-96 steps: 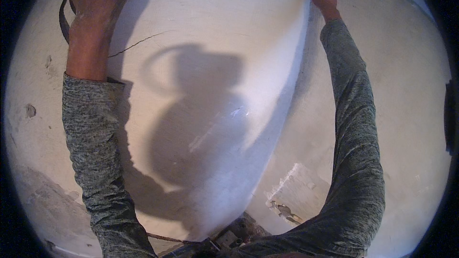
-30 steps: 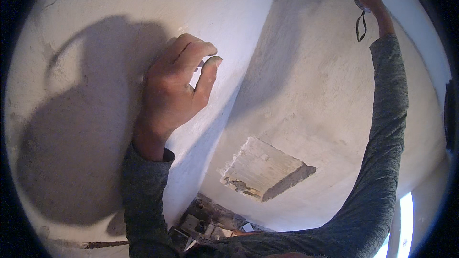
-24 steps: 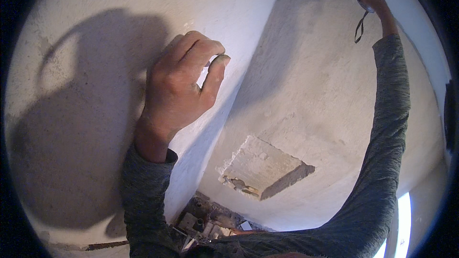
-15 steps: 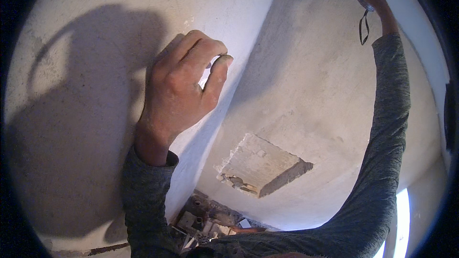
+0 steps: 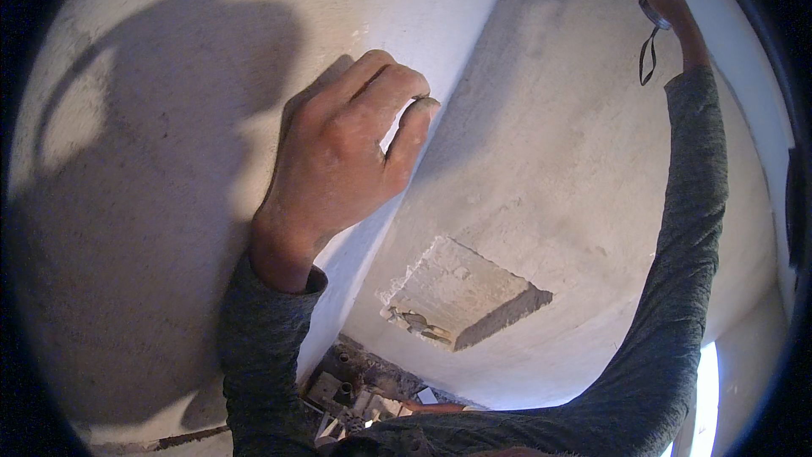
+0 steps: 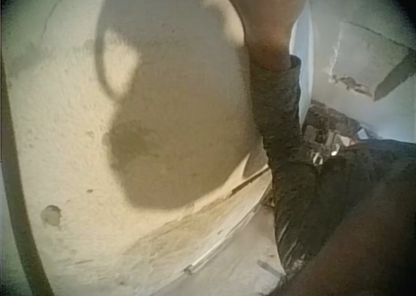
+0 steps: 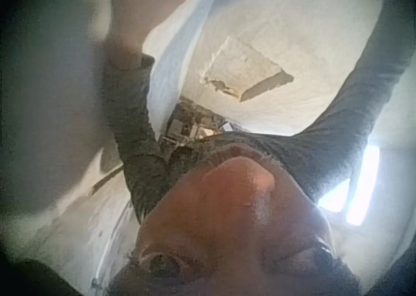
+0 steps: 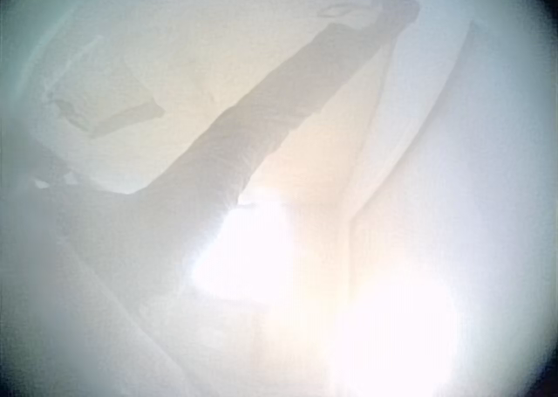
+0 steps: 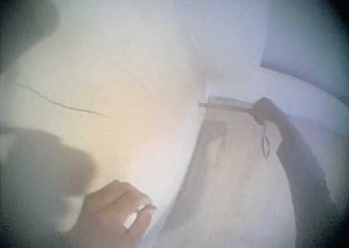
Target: The person uses a measuring tape to mark locations on a ceiling, then uses a hammer and a chisel-like tool to create or clear a channel for electrical conduit near an existing light fixture.
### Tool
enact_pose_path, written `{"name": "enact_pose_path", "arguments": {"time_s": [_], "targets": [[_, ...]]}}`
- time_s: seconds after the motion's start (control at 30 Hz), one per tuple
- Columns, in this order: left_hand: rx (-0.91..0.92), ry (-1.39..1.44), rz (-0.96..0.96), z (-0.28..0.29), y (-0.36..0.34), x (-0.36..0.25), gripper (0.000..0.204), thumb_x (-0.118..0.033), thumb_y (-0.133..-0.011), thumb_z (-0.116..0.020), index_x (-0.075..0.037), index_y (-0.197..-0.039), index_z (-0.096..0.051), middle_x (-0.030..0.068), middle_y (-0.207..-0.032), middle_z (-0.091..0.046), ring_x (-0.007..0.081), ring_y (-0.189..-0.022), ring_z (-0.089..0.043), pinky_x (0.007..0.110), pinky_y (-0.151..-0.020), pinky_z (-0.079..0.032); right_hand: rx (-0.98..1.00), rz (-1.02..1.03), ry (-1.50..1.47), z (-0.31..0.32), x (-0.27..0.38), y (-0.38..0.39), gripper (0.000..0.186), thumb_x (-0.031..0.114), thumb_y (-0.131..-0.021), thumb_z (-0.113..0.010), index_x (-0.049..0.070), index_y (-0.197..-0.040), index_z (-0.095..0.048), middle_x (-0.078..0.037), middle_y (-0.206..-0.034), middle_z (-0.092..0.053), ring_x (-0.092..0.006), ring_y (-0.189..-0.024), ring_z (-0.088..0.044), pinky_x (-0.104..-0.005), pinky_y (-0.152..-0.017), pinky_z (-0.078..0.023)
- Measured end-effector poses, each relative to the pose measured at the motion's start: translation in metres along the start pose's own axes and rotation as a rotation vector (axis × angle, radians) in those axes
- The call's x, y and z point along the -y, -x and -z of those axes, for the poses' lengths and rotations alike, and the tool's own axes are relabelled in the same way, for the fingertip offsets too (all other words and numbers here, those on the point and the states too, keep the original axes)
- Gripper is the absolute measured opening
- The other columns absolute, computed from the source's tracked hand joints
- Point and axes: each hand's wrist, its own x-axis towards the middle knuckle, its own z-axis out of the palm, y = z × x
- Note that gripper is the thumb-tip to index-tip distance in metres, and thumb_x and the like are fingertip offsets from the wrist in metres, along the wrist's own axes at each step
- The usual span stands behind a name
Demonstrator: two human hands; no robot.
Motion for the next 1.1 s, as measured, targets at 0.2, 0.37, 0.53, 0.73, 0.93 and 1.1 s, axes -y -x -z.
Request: {"name": "enact_pose_path", "arguments": {"time_s": [0.2,0.37,0.53,0.73,0.93,1.1], "targets": [[-0.002,-0.012,-0.02,-0.004,0.002,-0.002,0.009,-0.004,-0.08,-0.068,-0.005,-0.086,-0.06,0.0068,-0.08,-0.06,0.0202,-0.069,-0.06,0.032,-0.061,-0.05,-0.163,0.273,-0.013,0.027,0.012,0.027,0.038,0.038,-0.093,-0.05,0.002,-0.098,-0.063,-0.017,-0.091,-0.067,-0.0307,-0.085,-0.065,-0.042,-0.078,-0.048],[-0.034,-0.124,-0.071,0.018,0.005,-0.016,0.01,-0.003,-0.078,-0.069,-0.006,-0.084,-0.061,0.0092,-0.08,-0.061,0.0258,-0.072,-0.062,0.035,-0.063,-0.051,-0.319,-0.221,-0.773,0.018,0.069,0.082,0.044,0.043,-0.095,-0.048,0.004,-0.109,-0.061,-0.011,-0.091,-0.065,-0.0239,-0.082,-0.061,-0.0356,-0.075,-0.045],[-0.041,-0.185,-0.214,0.007,-0.009,-0.044,0.01,-0.014,-0.081,-0.064,-0.006,-0.082,-0.058,0.011,-0.08,-0.055,0.0299,-0.076,-0.057,0.041,-0.068,-0.049,-0.494,-0.618,-1.651,-0.003,0.139,0.176,0.05,0.048,-0.096,-0.046,0.006,-0.12,-0.059,-0.005,-0.09,-0.062,-0.0171,-0.079,-0.056,-0.0292,-0.072,-0.043],[0.148,-0.278,-0.247,-0.012,-0.007,-0.062,0.011,-0.012,-0.08,-0.062,-0.004,-0.086,-0.055,0.0134,-0.082,-0.051,0.0313,-0.075,-0.054,0.041,-0.067,-0.048,-0.149,-0.774,-2.195,0.002,0.287,0.263,0.057,0.054,-0.096,-0.047,0.008,-0.128,-0.058,0.006,-0.076,-0.051,-0.0044,-0.061,-0.044,-0.0182,-0.056,-0.035],[0.16,-0.1,0.038,0.029,0.045,-0.11,0.019,0.002,-0.074,-0.056,0.001,-0.094,-0.058,0.0166,-0.091,-0.052,0.0359,-0.083,-0.055,0.046,-0.072,-0.046,0.264,-0.755,-2.488,0.104,0.456,0.317,0.043,0.046,-0.095,-0.05,0.009,-0.113,-0.062,0.005,-0.066,-0.043,-0.0056,-0.048,-0.036,-0.022,-0.042,-0.028],[0.095,-0.116,0.297,0.095,0.182,-0.172,0.022,0.004,-0.071,-0.06,-0.001,-0.092,-0.058,0.0165,-0.091,-0.053,0.0366,-0.089,-0.056,0.047,-0.076,-0.048,0.341,-0.706,-2.53,0.158,0.536,0.345,0.036,0.041,-0.092,-0.056,0.009,-0.106,-0.064,0.004,-0.067,-0.046,-0.006,-0.049,-0.041,-0.0216,-0.042,-0.032]]}}
